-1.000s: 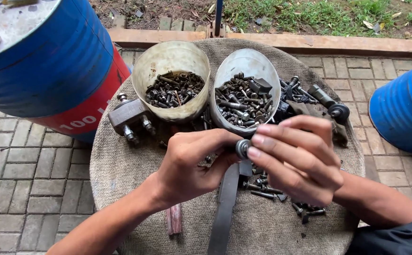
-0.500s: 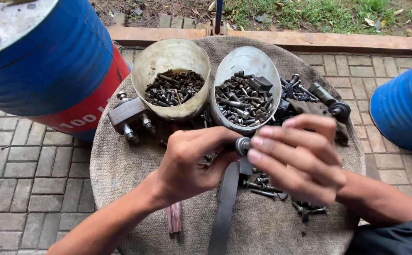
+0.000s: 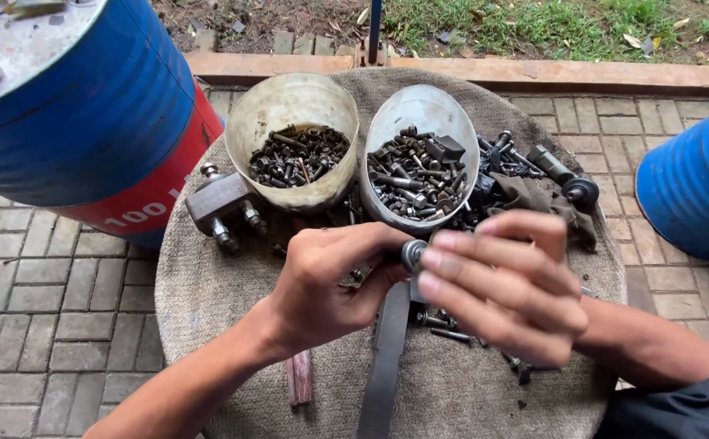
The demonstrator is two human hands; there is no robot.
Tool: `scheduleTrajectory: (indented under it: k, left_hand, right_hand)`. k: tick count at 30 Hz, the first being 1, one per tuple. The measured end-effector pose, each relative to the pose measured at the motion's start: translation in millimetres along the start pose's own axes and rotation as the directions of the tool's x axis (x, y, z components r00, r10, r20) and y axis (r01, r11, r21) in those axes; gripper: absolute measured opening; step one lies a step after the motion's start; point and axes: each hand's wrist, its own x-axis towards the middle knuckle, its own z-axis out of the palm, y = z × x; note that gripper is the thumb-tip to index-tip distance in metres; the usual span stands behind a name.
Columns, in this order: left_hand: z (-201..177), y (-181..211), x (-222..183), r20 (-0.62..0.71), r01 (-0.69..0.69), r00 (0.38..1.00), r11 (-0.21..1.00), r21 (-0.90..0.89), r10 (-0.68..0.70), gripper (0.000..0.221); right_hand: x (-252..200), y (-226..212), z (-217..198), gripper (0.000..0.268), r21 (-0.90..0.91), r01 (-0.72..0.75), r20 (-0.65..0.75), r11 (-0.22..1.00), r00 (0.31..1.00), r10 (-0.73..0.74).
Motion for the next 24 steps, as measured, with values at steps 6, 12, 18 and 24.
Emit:
scheduleTrajectory:
  k: [6,12,18,24]
  left_hand:
    - [-0.8,2.8,3.1,-0.008,-0.008,1.000,1.000,-0.007,0.008,0.013]
    - [-2.4,8.2,4.1,0.014,-0.024,1.000,0.999,-0.024,0.025,0.013]
    - [-4.2,-7.5,2.7,0.041,-0.035,0.999,0.999,0.030,0.034,0.021]
    - [-41.7,-10.6,20.5,0.645,0.099,0.718,0.955,0.278,-0.262,0.022]
  right_hand:
    - [-1.8,2.1,1.7,0.025,0.011,-0.081,-0.012,0.997,0.997,0.081]
    - [-4.6,4.1,-4.7,0.023,-0.053,-0.032,0.007,0.998,0.999,0.032]
    - [8.3,8.3,-0.5,0.021,-0.041,0.009,0.020,0.999,1.000,-0.008]
    - [-1.9,38.9,4.4,0.012,0.370,-0.355,0.360,0.859,0.907,0.220]
